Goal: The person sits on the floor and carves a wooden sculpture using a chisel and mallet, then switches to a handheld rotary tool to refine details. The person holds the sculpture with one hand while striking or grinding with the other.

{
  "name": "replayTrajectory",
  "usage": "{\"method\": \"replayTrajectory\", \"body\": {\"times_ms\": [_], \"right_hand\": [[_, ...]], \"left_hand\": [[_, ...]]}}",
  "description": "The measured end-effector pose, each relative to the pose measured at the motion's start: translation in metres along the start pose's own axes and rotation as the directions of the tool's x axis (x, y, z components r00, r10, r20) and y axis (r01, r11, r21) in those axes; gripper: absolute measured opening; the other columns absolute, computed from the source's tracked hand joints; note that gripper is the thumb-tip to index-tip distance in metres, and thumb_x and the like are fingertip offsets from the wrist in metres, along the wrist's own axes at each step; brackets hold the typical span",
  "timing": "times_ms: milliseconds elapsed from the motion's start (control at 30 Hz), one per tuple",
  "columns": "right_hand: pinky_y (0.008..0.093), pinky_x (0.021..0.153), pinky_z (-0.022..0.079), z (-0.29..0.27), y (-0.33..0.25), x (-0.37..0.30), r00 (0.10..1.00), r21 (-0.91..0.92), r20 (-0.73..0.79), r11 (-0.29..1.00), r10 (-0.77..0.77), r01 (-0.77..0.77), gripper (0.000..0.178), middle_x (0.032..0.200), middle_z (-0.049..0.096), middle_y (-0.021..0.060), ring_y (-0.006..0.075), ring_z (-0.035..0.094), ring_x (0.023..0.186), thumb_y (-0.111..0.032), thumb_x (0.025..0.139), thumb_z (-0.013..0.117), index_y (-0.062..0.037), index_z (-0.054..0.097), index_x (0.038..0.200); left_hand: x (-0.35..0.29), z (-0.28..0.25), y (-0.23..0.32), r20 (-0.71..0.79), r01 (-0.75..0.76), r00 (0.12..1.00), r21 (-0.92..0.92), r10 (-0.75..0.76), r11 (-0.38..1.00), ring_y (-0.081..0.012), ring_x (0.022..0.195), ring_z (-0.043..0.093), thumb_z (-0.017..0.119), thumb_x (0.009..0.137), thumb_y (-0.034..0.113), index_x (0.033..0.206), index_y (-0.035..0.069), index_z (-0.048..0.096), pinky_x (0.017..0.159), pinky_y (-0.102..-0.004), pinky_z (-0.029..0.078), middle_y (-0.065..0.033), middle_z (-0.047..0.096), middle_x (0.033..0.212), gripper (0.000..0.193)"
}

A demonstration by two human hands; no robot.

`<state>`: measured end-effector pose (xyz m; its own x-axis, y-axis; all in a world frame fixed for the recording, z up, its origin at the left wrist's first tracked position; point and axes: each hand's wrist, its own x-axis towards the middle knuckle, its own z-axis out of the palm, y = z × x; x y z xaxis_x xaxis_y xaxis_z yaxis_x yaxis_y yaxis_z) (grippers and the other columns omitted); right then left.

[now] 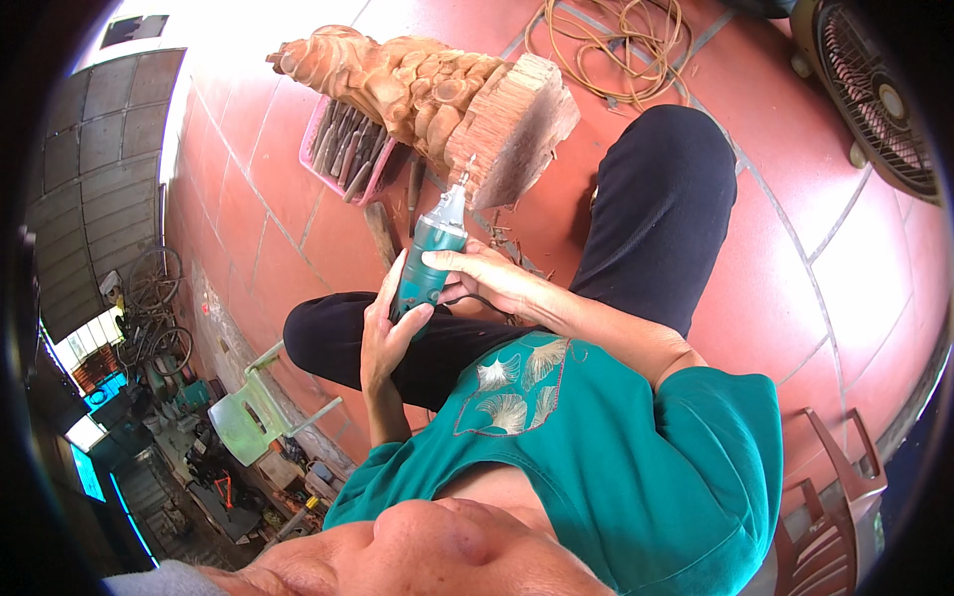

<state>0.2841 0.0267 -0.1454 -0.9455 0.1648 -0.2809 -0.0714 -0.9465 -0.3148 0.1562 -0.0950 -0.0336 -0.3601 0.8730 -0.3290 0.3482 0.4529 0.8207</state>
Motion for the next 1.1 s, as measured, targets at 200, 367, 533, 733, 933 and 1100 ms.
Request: {"method": "replayTrajectory", "body": {"times_ms": [200,367,533,733,933,1100], "right_hand": [[0.0457,0.097,0.053,0.004,0.000,-0.008,1.000,0.033,-0.003,0.999,-0.016,0.016,0.054,0.125,0.063,0.0095,0.0239,0.064,0.115,-0.035,0.093,0.072,-0.0083,0.050,0.134],[0.0481,0.099,0.052,0.003,0.003,-0.011,1.000,0.048,-0.020,0.999,-0.014,0.015,0.053,0.126,0.063,0.0090,0.0250,0.063,0.116,-0.035,0.093,0.073,-0.0092,0.050,0.134],[0.0487,0.100,0.052,0.002,0.003,-0.013,1.000,0.051,-0.023,0.999,0.006,-0.005,0.052,0.126,0.063,0.0089,0.0254,0.063,0.116,-0.035,0.093,0.073,-0.0095,0.050,0.133],[0.0473,0.097,0.053,0.004,0.000,-0.009,1.000,0.032,0.004,0.999,0.000,0.000,0.053,0.125,0.064,0.0100,0.0252,0.064,0.115,-0.036,0.093,0.072,-0.0078,0.051,0.132],[0.0452,0.094,0.054,0.005,-0.002,-0.003,1.000,0.001,0.000,1.000,-0.008,0.008,0.053,0.123,0.065,0.0100,0.0240,0.065,0.113,-0.037,0.093,0.072,-0.0076,0.053,0.132],[0.0459,0.095,0.054,0.003,0.001,-0.007,0.999,0.018,-0.040,1.000,-0.011,0.011,0.050,0.122,0.065,0.0093,0.0241,0.065,0.112,-0.034,0.093,0.073,-0.0085,0.053,0.131]], "left_hand": [[0.000,-0.001,0.001,0.037,-0.019,0.999,0.005,0.019,1.000,-0.0197,0.113,0.064,0.072,0.086,0.015,0.149,-0.002,0.042,0.099,-0.0339,0.049,-0.0170,0.064,0.128,0.072],[-0.001,-0.001,0.000,0.051,-0.036,0.998,0.012,0.035,0.999,-0.0196,0.111,0.065,0.072,0.086,0.017,0.150,0.000,0.042,0.098,-0.0337,0.049,-0.0161,0.065,0.127,0.072],[-0.001,-0.001,0.001,0.050,-0.059,0.997,0.030,0.057,0.998,-0.0198,0.112,0.066,0.072,0.086,0.017,0.150,0.000,0.042,0.098,-0.0338,0.049,-0.0152,0.065,0.127,0.073],[-0.001,0.000,0.000,0.028,-0.025,0.999,0.008,0.025,1.000,-0.0210,0.114,0.065,0.072,0.086,0.018,0.149,-0.001,0.042,0.099,-0.0346,0.049,-0.0169,0.064,0.129,0.073],[-0.002,-0.001,-0.002,0.006,0.024,1.000,-0.010,-0.024,1.000,-0.0220,0.114,0.065,0.072,0.086,0.019,0.148,-0.001,0.043,0.099,-0.0355,0.049,-0.0196,0.064,0.130,0.072],[0.001,-0.001,-0.002,0.033,-0.032,0.999,0.014,0.032,0.999,-0.0213,0.112,0.066,0.073,0.086,0.018,0.149,-0.001,0.042,0.098,-0.0349,0.049,-0.0185,0.067,0.124,0.072]]}}
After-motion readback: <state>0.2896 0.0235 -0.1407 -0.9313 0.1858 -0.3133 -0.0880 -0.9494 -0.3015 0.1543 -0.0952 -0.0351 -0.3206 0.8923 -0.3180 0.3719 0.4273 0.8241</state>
